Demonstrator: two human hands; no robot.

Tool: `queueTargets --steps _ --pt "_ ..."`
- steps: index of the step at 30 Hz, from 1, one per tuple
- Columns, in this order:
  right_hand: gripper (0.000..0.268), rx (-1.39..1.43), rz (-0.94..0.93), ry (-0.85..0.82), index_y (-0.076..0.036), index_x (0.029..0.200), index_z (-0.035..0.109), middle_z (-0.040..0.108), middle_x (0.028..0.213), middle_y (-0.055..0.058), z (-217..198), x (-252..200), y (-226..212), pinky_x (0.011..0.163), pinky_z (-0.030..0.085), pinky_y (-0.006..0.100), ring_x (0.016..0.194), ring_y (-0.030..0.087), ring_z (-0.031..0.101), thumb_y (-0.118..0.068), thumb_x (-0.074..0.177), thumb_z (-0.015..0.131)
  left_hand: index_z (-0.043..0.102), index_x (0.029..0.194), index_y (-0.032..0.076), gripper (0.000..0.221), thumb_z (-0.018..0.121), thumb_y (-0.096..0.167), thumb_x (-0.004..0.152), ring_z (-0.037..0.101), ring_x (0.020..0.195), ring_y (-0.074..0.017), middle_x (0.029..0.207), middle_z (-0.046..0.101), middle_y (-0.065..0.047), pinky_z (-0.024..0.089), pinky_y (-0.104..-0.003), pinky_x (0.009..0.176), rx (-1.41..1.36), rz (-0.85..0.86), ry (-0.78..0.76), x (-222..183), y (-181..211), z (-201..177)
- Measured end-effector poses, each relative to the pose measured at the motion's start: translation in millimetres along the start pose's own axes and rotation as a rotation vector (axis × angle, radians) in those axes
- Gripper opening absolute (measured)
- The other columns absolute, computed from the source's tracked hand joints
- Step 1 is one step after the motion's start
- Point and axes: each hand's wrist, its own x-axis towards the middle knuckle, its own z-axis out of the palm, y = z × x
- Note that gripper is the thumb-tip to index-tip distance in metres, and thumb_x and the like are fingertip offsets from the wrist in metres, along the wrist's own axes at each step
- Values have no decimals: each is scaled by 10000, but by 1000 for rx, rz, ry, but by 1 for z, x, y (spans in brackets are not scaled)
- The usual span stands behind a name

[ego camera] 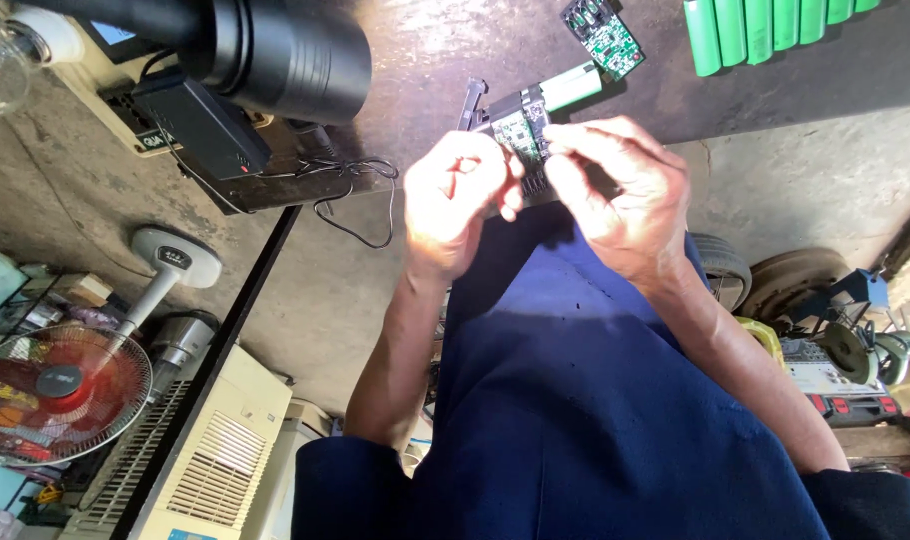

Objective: Assembling a battery pack by inserting individual cells into a plastic holder and fitting a circuit board on top.

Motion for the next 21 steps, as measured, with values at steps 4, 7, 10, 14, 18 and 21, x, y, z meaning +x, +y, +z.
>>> queueTargets --steps 4,7,10,14,18,21 --pt "112 116 21 -112 92 1084 752 709 966 229 2 1 -1 704 631 402 865 349 740 95 972 745 629 1001 -80 114 666 24 973 702 703 -268 906 648 -272 612 -351 583 -227 -107 18 -11 -13 2" --pt "128 129 50 -151 79 1100 754 710 996 225 -1 0 -3 728 623 389 894 336 736 64 973 755 657 1054 -95 147 724 -32 940 733 769 -257 933 692 -273 649 -386 666 -19 7 43 -12 -25 -4" --pt "117 133 74 -163 83 1098 750 717 1017 241 -3 -1 -5 722 625 417 917 364 742 65 984 734 711 1052 -53 138 752 -41 921 745 840 -194 960 727 -199 659 -363 720 239 95 6 -10 -13 2" --pt "97 132 71 -157 92 1059 756 716 999 248 -4 -1 -7 731 621 431 912 372 736 89 963 753 721 1047 -50 119 742 -38 930 759 830 -221 934 721 -195 657 -366 721 225 142 10 -9 -15 3" --pt "85 122 76 -166 80 1059 761 722 1012 243 -4 -2 -7 739 612 438 922 378 737 80 975 751 714 1052 -61 130 737 -53 924 768 815 -227 909 730 -185 679 -366 729 185 86 5 -10 -16 0" --pt "81 130 83 -169 74 1054 763 723 1014 235 -4 -3 -6 749 609 434 920 365 735 75 973 754 693 1043 -81 137 738 -63 915 768 792 -234 878 723 -192 685 -365 712 125 34 9 -10 -18 -2"
